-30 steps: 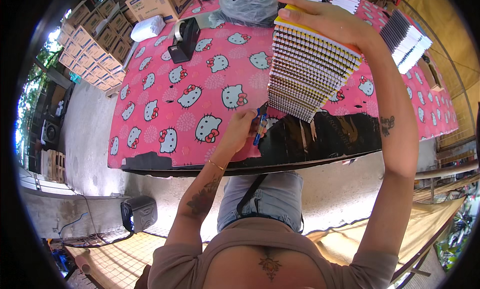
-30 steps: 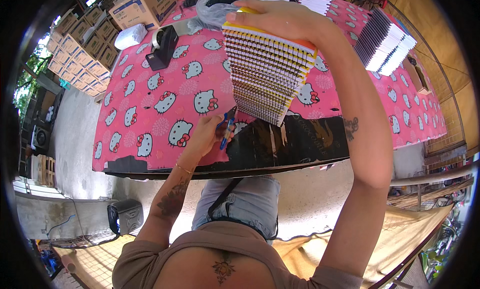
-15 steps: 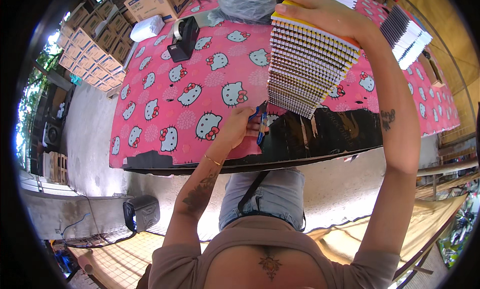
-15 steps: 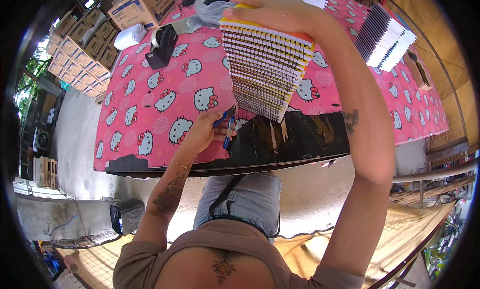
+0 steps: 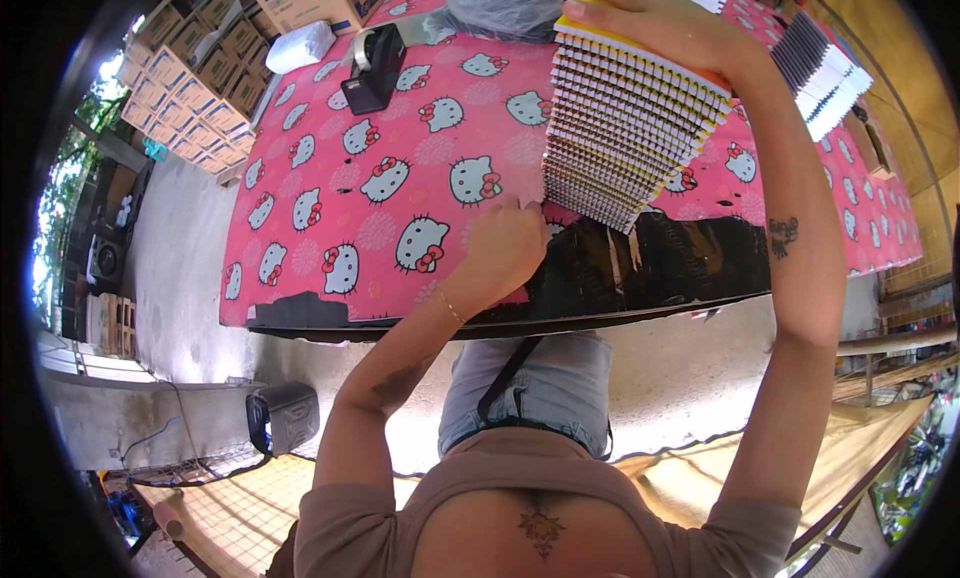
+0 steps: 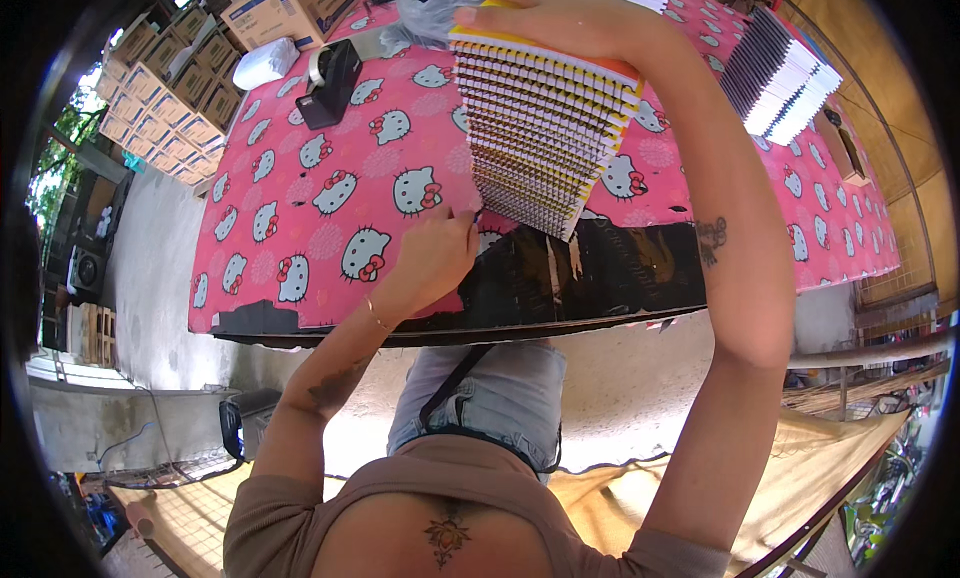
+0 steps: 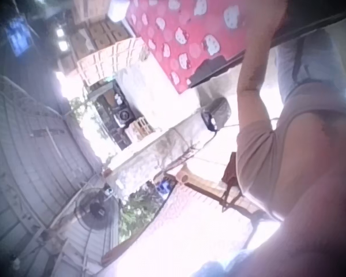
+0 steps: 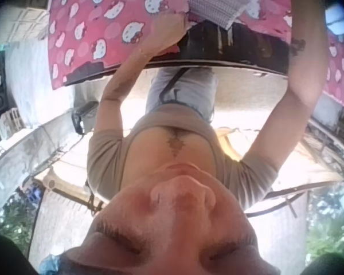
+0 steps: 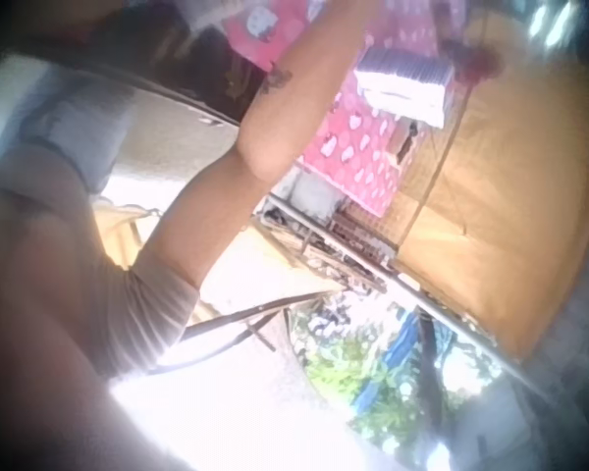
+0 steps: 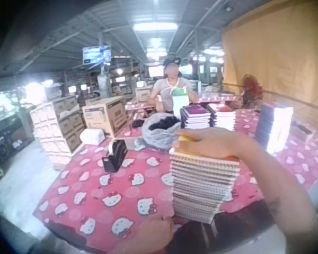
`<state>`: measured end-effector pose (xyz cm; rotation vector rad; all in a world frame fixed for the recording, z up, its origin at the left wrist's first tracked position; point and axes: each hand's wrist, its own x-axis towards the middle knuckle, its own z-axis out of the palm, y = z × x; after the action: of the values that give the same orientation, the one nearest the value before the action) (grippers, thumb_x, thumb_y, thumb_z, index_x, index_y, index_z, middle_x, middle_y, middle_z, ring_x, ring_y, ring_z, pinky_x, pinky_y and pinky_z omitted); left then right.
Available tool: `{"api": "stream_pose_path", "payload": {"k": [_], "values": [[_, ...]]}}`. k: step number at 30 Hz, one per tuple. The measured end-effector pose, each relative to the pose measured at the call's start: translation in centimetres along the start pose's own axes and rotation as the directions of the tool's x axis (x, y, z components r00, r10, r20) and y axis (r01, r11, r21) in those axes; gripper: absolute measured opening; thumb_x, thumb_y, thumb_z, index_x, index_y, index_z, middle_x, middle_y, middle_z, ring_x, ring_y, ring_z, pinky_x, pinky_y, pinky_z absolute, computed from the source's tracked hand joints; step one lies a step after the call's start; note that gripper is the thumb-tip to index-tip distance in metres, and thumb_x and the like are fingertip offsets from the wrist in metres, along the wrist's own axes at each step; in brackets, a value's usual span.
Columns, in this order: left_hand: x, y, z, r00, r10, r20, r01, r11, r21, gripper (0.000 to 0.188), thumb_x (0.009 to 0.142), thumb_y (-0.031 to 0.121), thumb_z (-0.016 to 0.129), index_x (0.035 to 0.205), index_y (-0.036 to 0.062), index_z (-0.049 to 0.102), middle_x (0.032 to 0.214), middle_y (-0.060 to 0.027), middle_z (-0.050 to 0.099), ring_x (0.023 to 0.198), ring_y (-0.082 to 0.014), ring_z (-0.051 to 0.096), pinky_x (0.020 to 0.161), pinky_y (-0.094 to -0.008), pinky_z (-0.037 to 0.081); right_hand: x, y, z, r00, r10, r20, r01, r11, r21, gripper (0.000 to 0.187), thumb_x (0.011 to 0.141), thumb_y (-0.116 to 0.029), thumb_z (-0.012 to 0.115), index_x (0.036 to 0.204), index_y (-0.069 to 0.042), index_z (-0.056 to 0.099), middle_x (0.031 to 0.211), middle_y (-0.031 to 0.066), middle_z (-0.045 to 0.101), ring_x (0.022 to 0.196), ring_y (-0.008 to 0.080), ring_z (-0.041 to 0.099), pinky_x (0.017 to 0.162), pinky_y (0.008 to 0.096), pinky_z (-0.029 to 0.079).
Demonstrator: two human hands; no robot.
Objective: The person uses pliers to cut and bend the spiral binding on a stack of yellow notebooks, then places the finished stack onto a pile on the table.
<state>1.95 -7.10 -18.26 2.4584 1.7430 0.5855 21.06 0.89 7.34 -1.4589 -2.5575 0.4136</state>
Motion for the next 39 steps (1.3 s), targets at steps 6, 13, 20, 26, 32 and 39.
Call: {"api": "stream_pose_path", "payload": {"k": [6,13,20,26,32,39], "values": [[1.2,-2.9,-1.3,0.708,-0.184,0.682,0.691,-0.023,-0.723,0.026,0.095,0.020,0.046,0.104,-0.0027,0.055,0.096,-0.0192,0.064,0.077,-0.0317,0.068,0.067,-0.0410,0.057,1.7,3.4,0.8,0.999,-0.014,-0.050,0.014,1.000,-0.010,0.082,0.090,-0.070,0.033,0.147,-0.011,0.034,0.145,0.0191,0.041,0.134,0.0346,0.039,0.112,0.0396,0.028],[0.7,-3.0,0.0,0.736,-0.163,0.657,0.647,-0.113,-0.754,0.027,0.096,0.019,0.044,0.105,-0.0049,0.052,0.090,-0.0156,0.063,0.076,-0.0278,0.068,0.067,-0.0397,0.058,2.1,3.2,0.8,1.000,-0.001,-0.023,0.001,1.000,-0.020,0.084,0.089,-0.072,0.033,0.147,-0.011,0.034,0.147,0.0192,0.039,0.136,0.0346,0.037,0.112,0.0386,0.027],[0.7,-2.8,0.6,0.762,-0.206,0.613,0.622,-0.029,-0.783,0.027,0.097,0.020,0.043,0.098,-0.0048,0.054,0.085,-0.0141,0.063,0.070,-0.0237,0.066,0.060,-0.0362,0.056,1.2,2.9,0.3,0.999,-0.029,-0.027,0.029,0.999,-0.018,0.086,0.088,-0.074,0.031,0.147,-0.011,0.033,0.147,0.0191,0.038,0.136,0.0351,0.036,0.113,0.0387,0.026],[0.6,-0.8,0.1,0.971,-0.065,0.228,0.109,0.976,-0.186,0.022,0.092,0.016,0.049,0.094,-0.0052,0.056,0.083,-0.0176,0.064,0.071,-0.0310,0.067,0.062,-0.0421,0.054,-0.1,1.6,-0.3,0.995,-0.096,-0.006,0.096,0.995,-0.013,0.086,0.088,-0.073,0.031,0.147,-0.011,0.032,0.147,0.0194,0.038,0.136,0.0359,0.036,0.113,0.0399,0.025],[0.4,0.7,0.2,0.995,0.076,0.070,-0.081,0.994,0.074,0.020,0.090,0.015,0.051,0.090,-0.0038,0.057,0.080,-0.0198,0.064,0.073,-0.0338,0.067,0.061,-0.0449,0.053,1.7,3.8,0.8,0.992,-0.063,-0.107,0.056,0.996,-0.067,0.081,0.090,-0.070,0.035,0.145,-0.011,0.036,0.141,0.0184,0.046,0.130,0.0346,0.043,0.109,0.0411,0.031],[2.0,-2.9,-0.6,0.825,-0.145,0.546,0.536,0.506,-0.676,0.029,0.094,0.020,0.044,0.094,-0.0070,0.055,0.073,-0.0156,0.063,0.060,-0.0212,0.064,0.055,-0.0340,0.051,2.6,4.6,2.7,0.979,-0.102,-0.175,0.120,0.988,0.096,0.079,0.086,-0.072,0.044,0.144,-0.018,0.042,0.133,0.0120,0.056,0.125,0.0266,0.051,0.103,0.0339,0.038]]}}
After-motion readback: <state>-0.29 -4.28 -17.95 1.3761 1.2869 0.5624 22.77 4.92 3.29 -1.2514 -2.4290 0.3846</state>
